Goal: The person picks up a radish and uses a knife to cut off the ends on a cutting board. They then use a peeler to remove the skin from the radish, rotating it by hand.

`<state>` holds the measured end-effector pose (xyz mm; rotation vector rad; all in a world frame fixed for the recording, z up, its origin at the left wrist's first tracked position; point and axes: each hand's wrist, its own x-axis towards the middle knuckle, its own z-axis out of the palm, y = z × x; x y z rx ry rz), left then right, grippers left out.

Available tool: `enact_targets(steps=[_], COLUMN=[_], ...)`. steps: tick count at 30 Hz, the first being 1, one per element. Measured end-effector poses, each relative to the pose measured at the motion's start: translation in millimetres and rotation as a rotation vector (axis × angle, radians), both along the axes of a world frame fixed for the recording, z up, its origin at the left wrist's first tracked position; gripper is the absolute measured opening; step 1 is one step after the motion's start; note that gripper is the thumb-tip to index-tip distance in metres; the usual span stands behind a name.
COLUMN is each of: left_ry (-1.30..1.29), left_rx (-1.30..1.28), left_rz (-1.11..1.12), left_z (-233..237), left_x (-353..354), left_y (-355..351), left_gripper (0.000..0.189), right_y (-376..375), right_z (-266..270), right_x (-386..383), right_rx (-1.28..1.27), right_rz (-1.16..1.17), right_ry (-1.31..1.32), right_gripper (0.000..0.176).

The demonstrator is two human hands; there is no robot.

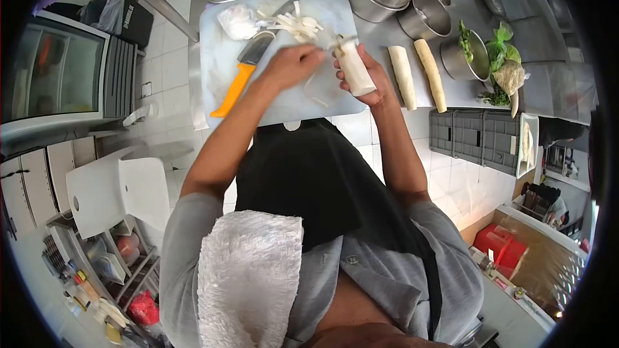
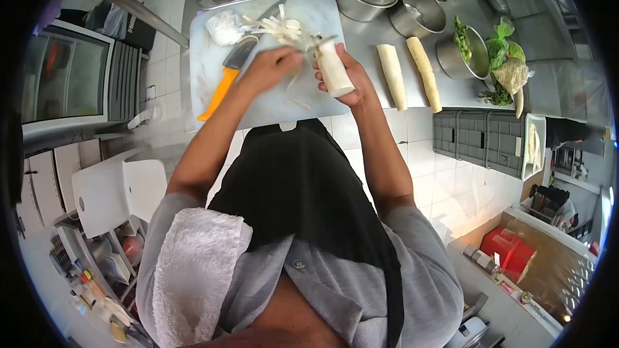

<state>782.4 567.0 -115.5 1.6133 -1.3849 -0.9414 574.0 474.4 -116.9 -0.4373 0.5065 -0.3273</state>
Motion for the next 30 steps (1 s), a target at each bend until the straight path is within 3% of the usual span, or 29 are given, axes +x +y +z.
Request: enact_targets(steps=[2,6,10,11,19,22,25,30], left_ry=[-0.067,-0.001,-0.004,-0.022,-0.170,-0.027,-0.094,-0.058], left_rx=[0.172,0.038,0.011,0.009,-0.110,-0.098,0.059,0.046], left_rz=[0.032,0.034,-0.055,-0.088,-0.161,-0.027,0.040,0.058], left_z=[-6.0,12.0,26.8,33.3,35.6,6.9,-5.6,18.2], left_x=[16.4,-2.1,-22.7,-26.4,-34.9,-21.8,6.9,-0.1], left_y=[-30.9,-3.6,32.4,38.6,48.1,22.8,-19.9,-7.7], left_gripper=[0.033,0.032,0.032,0.032,0.031,0.031,0.034,0.037], right_y=[3.5,-3.4,-28.8,-24.3,-21.6,-13.4,3.4,-11.3], right_z=[-3.0,-4.6,-43.2,-32.5,-23.3,-10.7,-7.6,-16.1], right_x=[-11.9,-11.1,-17.3,-10.9,-0.1,-7.5,-14.5,-14.0], right_rx=[-0.015,0.036,0.111,0.068,0.053,0.040,0.027,0.019], right_rz=[0.076,-0.120,-0.034,-0.108,-0.066,-0.031,0.014,-0.072], right_ry=[0.028,0.160,-0.131,-0.064,-0.066,-0.099,-0.049,0.052], right_gripper=[0.057,0.056,0.053,0.051,0.049,0.051,0.054,0.056])
